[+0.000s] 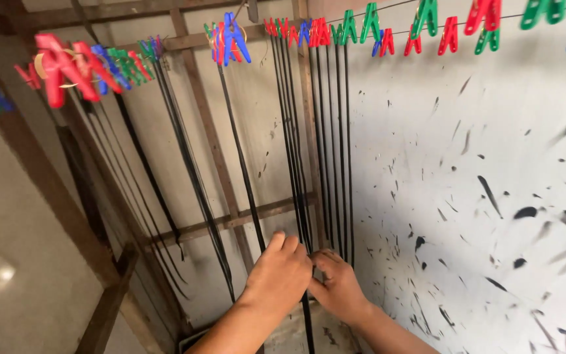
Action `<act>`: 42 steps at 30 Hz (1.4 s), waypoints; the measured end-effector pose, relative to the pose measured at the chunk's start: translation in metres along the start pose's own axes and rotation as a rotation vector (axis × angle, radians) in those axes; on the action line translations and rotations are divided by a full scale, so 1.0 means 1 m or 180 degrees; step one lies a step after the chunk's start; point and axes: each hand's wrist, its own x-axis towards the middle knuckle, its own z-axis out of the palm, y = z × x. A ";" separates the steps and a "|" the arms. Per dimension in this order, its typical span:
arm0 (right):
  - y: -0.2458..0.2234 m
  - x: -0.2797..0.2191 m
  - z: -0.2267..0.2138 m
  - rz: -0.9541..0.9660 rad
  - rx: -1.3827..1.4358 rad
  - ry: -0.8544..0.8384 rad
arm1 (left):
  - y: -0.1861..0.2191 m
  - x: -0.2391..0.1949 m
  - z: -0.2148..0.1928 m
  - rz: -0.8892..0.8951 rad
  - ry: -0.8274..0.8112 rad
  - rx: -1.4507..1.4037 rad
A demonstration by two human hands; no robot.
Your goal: Applying edge paint to long leather strips using a roller applicator and hanging them on a rack to dry.
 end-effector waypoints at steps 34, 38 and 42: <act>0.337 0.378 0.021 0.1498 0.2131 0.0818 | -0.365 0.491 0.138 -0.2825 0.2623 -0.2762; 0.341 0.398 0.013 0.1604 0.2144 0.0905 | -0.382 0.510 0.148 -0.2862 0.2570 -0.2781; 0.344 0.415 0.010 0.1578 0.2074 0.0952 | -0.399 0.516 0.172 -0.2418 0.3150 -0.2460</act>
